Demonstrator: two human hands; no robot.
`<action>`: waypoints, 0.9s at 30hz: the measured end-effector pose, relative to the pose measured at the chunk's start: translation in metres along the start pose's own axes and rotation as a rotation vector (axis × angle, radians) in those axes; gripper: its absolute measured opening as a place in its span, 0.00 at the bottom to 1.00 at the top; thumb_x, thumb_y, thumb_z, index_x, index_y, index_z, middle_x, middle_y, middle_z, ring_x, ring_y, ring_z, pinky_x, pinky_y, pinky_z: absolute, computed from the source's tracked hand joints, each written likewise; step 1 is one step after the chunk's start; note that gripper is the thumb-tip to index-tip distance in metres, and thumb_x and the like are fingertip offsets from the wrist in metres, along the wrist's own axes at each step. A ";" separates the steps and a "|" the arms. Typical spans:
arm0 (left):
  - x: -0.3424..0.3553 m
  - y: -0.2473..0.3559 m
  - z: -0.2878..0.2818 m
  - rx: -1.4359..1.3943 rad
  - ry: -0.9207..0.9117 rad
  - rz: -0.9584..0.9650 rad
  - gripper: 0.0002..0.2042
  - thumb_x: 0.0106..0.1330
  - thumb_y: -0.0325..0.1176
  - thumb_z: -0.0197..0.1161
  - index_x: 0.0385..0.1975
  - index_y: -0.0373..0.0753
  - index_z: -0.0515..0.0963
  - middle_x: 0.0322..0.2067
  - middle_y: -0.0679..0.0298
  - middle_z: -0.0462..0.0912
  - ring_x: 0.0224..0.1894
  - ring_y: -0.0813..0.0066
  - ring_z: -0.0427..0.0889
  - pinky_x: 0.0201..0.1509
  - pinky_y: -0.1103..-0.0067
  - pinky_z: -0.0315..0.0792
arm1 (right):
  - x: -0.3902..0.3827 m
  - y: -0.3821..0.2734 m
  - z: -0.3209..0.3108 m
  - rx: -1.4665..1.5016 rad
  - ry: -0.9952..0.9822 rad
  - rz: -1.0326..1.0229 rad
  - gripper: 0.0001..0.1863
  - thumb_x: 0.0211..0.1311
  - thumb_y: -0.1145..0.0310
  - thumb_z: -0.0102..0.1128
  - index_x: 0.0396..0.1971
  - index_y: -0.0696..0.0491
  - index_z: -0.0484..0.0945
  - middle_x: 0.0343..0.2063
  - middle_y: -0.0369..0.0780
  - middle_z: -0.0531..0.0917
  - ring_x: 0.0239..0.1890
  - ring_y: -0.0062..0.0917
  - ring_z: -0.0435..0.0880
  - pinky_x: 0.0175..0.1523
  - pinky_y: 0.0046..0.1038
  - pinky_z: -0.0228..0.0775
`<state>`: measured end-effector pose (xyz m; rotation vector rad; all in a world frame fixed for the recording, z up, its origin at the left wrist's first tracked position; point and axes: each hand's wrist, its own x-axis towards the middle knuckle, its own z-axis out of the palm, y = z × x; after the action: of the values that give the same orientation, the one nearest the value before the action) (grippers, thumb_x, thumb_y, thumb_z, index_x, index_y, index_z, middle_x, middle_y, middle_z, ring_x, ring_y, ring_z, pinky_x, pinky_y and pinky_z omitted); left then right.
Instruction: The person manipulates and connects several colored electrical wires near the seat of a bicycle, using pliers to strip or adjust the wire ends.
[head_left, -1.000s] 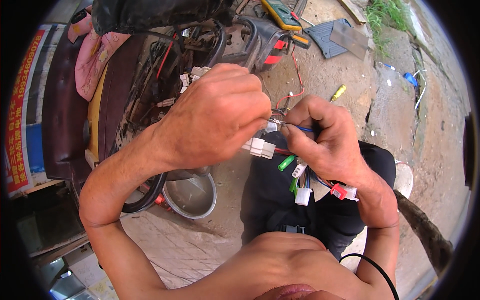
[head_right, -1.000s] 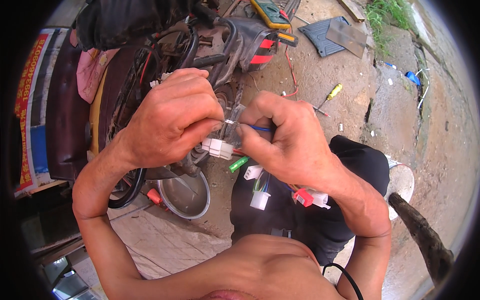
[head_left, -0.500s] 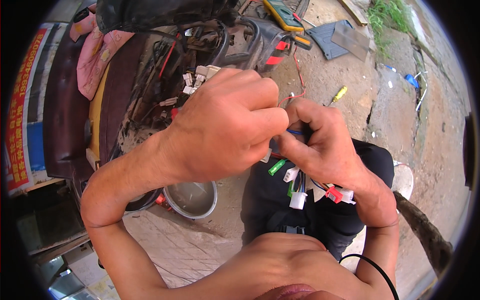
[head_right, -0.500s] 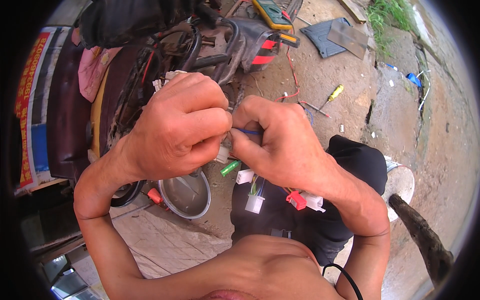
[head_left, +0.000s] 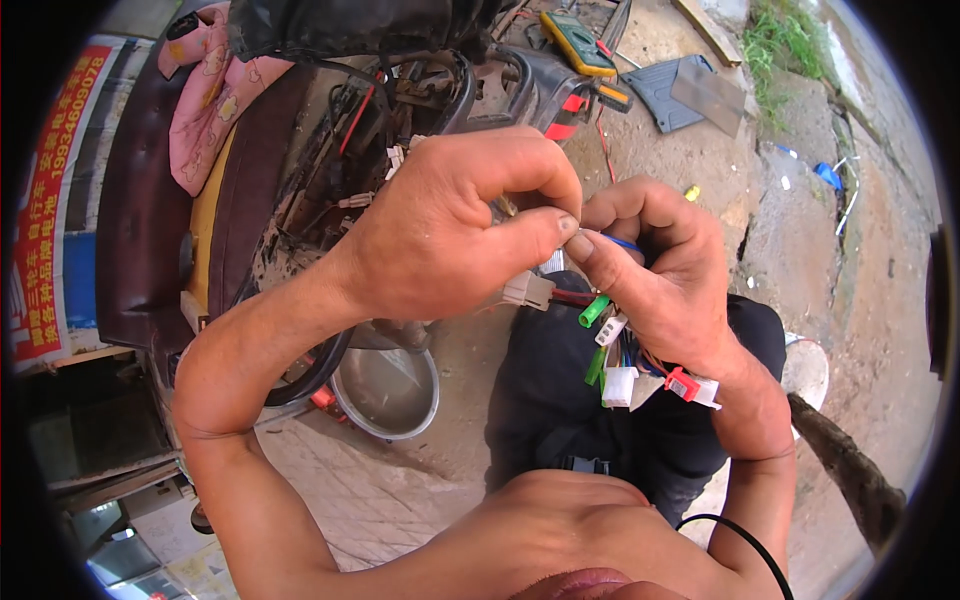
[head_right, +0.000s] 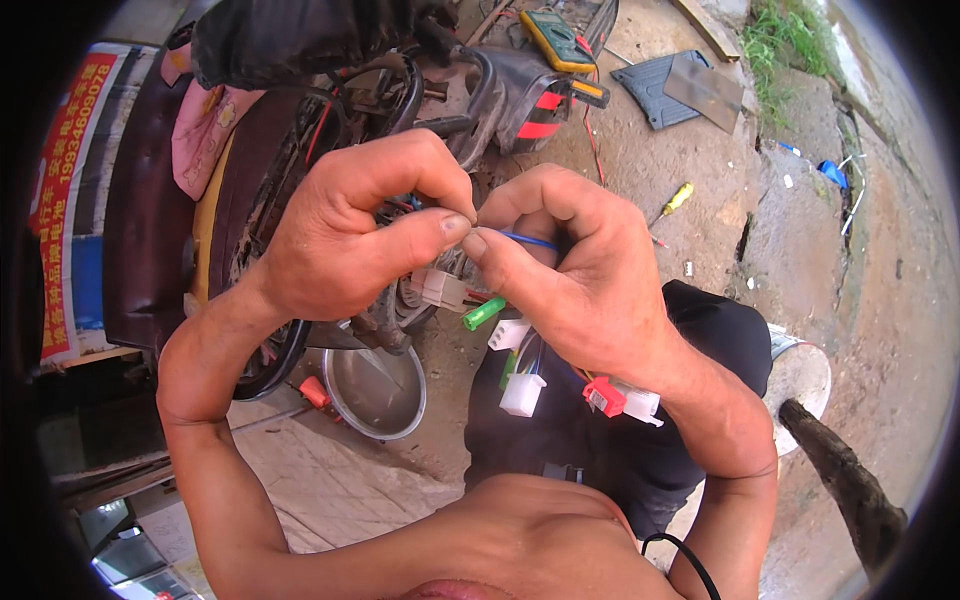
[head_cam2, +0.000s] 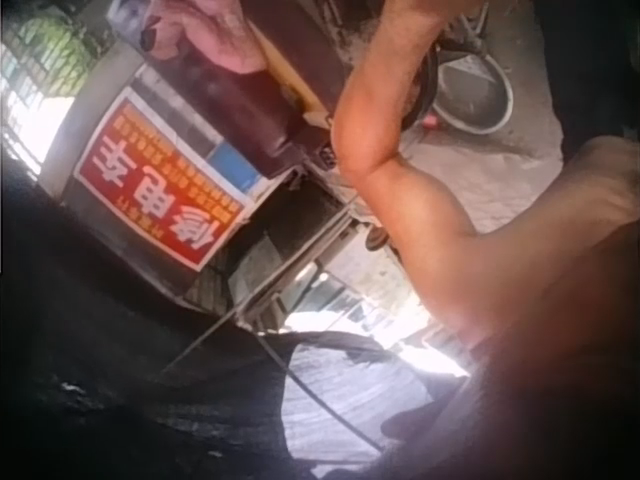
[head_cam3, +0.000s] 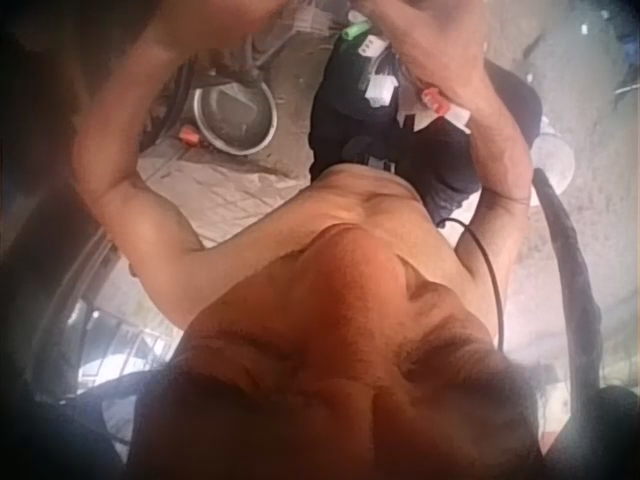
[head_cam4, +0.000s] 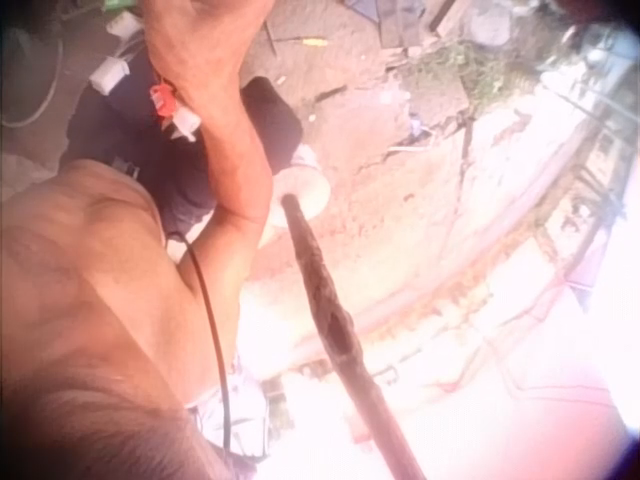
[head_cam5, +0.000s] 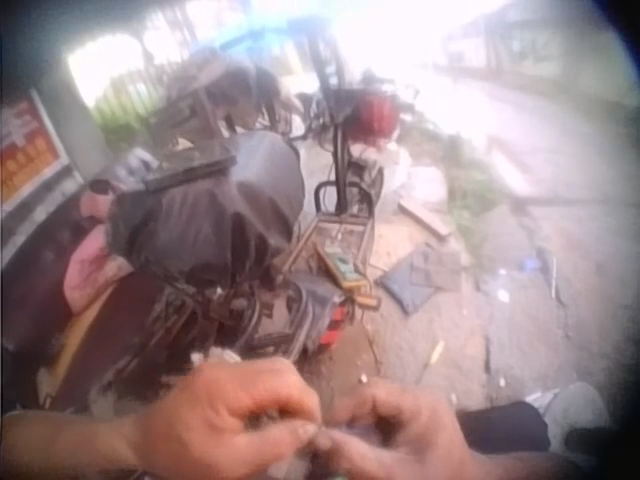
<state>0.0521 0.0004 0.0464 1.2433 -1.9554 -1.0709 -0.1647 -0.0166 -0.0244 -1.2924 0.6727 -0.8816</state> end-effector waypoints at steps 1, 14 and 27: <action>0.000 -0.002 0.001 0.001 0.003 0.000 0.03 0.68 0.19 0.60 0.35 0.34 0.80 0.34 0.67 0.79 0.33 0.83 0.75 0.36 0.80 0.70 | -0.001 0.001 -0.001 -0.001 -0.003 -0.002 0.07 0.68 0.72 0.70 0.36 0.59 0.81 0.22 0.30 0.80 0.26 0.09 0.73 0.29 0.19 0.63; 0.002 -0.003 0.010 0.290 -0.040 0.099 0.06 0.61 0.20 0.68 0.38 0.34 0.83 0.33 0.58 0.84 0.35 0.59 0.83 0.40 0.70 0.76 | -0.006 -0.002 -0.015 -0.124 -0.040 0.052 0.05 0.65 0.75 0.68 0.33 0.59 0.79 0.20 0.35 0.82 0.24 0.12 0.76 0.29 0.23 0.69; 0.002 -0.015 0.014 0.426 -0.044 0.141 0.05 0.61 0.21 0.69 0.35 0.34 0.83 0.31 0.57 0.83 0.34 0.58 0.83 0.38 0.69 0.76 | -0.002 0.026 -0.014 -0.149 -0.040 -0.061 0.05 0.64 0.75 0.67 0.35 0.58 0.79 0.21 0.37 0.84 0.23 0.15 0.79 0.29 0.25 0.71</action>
<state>0.0464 -0.0010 0.0266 1.2760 -2.3477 -0.6337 -0.1734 -0.0213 -0.0521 -1.4664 0.6811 -0.8657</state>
